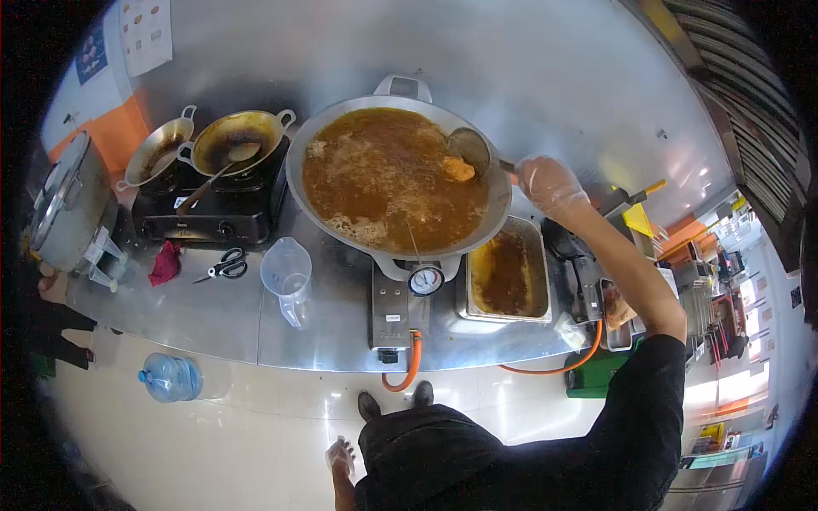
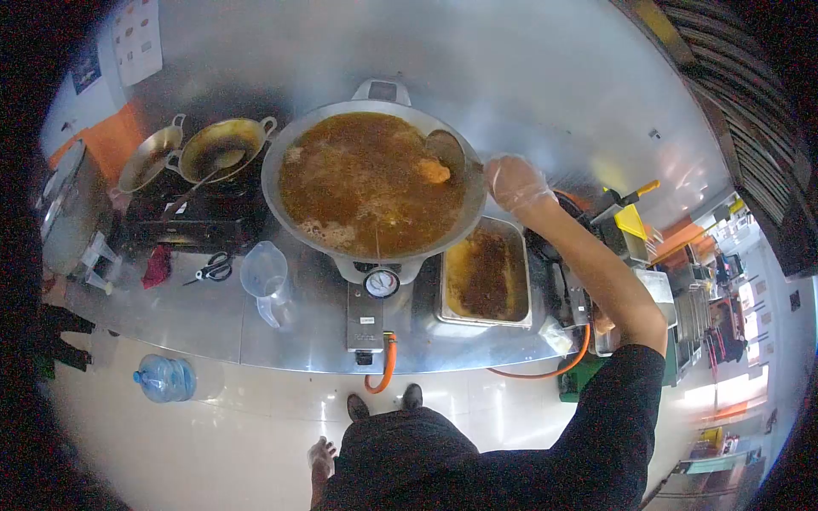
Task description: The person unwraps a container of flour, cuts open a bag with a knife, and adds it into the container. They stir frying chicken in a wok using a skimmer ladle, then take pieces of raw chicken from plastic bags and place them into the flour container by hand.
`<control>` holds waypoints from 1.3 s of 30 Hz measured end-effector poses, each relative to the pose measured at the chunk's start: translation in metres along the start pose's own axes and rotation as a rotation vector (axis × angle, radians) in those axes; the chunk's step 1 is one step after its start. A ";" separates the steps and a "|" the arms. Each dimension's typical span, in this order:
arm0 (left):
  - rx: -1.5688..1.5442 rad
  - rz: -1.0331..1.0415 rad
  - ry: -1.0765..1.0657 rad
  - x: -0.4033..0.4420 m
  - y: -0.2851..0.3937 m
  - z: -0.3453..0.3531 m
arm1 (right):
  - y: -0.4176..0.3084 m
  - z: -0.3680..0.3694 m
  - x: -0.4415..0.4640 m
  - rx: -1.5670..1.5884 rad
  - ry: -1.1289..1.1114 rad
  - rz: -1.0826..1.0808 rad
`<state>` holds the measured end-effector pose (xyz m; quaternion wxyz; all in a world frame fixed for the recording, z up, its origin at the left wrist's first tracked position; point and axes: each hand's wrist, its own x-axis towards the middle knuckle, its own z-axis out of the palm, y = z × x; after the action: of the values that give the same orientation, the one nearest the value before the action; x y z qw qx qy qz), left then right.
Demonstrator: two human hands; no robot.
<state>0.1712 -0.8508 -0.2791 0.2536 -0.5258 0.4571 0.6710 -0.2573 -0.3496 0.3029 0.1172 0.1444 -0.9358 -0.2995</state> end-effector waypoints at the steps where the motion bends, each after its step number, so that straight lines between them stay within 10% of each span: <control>1: 0.001 -0.005 0.005 -0.003 0.003 0.002 | -0.001 -0.006 -0.001 0.027 -0.016 0.055; 10: -0.019 -0.005 -0.051 0.000 0.010 0.000 | -0.013 -0.081 0.017 0.211 0.023 0.145; 18: 0.021 0.055 -0.058 -0.001 0.030 -0.002 | -0.058 -0.022 0.086 0.209 -0.167 0.080; 21: -0.040 0.069 -0.055 0.001 0.026 -0.009 | -0.056 0.029 0.090 0.288 0.128 -0.102; 27: -0.080 0.010 -0.032 -0.008 -0.013 -0.035 | -0.063 0.039 0.093 0.276 -0.285 -0.269; 30: -0.030 -0.076 0.050 -0.018 -0.025 -0.032 | -0.068 0.059 0.087 0.194 0.048 -0.382; 39: -0.055 -0.037 0.011 -0.009 -0.031 -0.035 | -0.087 -0.035 0.078 1.331 -0.705 0.295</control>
<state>0.2157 -0.8659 -0.2819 0.2487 -0.5449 0.4300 0.6756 -0.3021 -0.4622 0.2889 -0.2612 -0.0460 -0.9105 0.3174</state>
